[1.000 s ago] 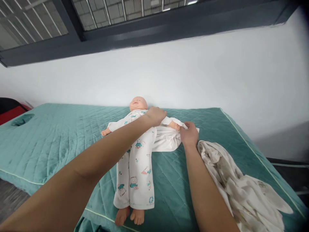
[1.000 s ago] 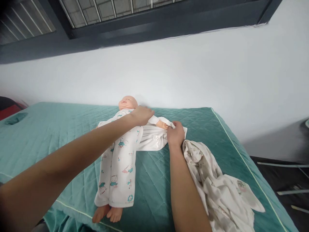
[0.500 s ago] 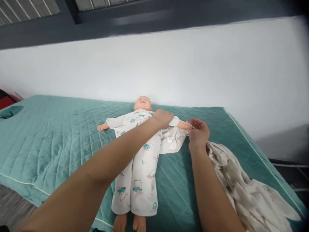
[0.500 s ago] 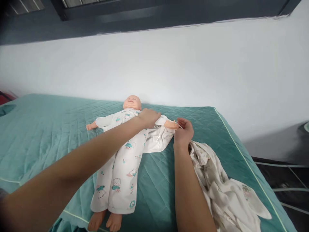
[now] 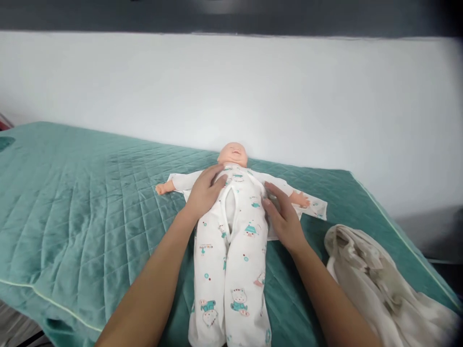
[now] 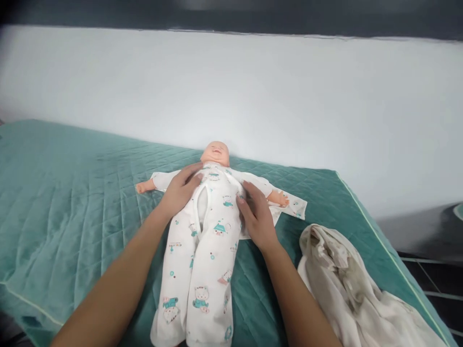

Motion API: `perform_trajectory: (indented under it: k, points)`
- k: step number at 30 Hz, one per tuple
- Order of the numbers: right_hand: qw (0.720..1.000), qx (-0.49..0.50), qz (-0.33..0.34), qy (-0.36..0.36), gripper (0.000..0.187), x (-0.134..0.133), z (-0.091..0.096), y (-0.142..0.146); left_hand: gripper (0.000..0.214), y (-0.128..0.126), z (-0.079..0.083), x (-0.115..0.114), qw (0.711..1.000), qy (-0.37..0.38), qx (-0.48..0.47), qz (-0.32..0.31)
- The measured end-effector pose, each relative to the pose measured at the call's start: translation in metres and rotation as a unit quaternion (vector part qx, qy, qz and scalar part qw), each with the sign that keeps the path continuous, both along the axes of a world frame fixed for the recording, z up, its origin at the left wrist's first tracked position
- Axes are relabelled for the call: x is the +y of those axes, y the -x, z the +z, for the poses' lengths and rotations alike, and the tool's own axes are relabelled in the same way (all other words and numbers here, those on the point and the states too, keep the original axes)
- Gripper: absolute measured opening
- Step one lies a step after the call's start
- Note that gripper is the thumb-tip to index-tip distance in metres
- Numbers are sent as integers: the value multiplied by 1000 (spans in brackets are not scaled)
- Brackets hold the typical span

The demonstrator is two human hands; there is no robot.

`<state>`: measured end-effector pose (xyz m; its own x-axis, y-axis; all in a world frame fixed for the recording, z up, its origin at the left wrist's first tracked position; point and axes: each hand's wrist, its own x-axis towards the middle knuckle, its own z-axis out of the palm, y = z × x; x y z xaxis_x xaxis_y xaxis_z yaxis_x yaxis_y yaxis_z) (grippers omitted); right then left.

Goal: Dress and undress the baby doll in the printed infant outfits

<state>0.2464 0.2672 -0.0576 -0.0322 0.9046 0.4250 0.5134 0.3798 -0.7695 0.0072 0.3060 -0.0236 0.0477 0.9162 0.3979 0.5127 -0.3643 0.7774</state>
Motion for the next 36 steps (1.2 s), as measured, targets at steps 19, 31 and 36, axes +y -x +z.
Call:
perform_trajectory:
  k: [19, 31, 36]
  points:
    - [978, -154, 111, -87, 38, 35, 45, 59, 36, 2, -14, -14, 984, -179, 17, 10]
    - [963, -181, 7, -201, 37, -2, 25, 37, 49, 6, -25, -14, 962, -238, 126, 49]
    - [961, -175, -16, -211, 36, -34, 13, 17, 50, 12, -33, -18, 962, -202, 163, 86]
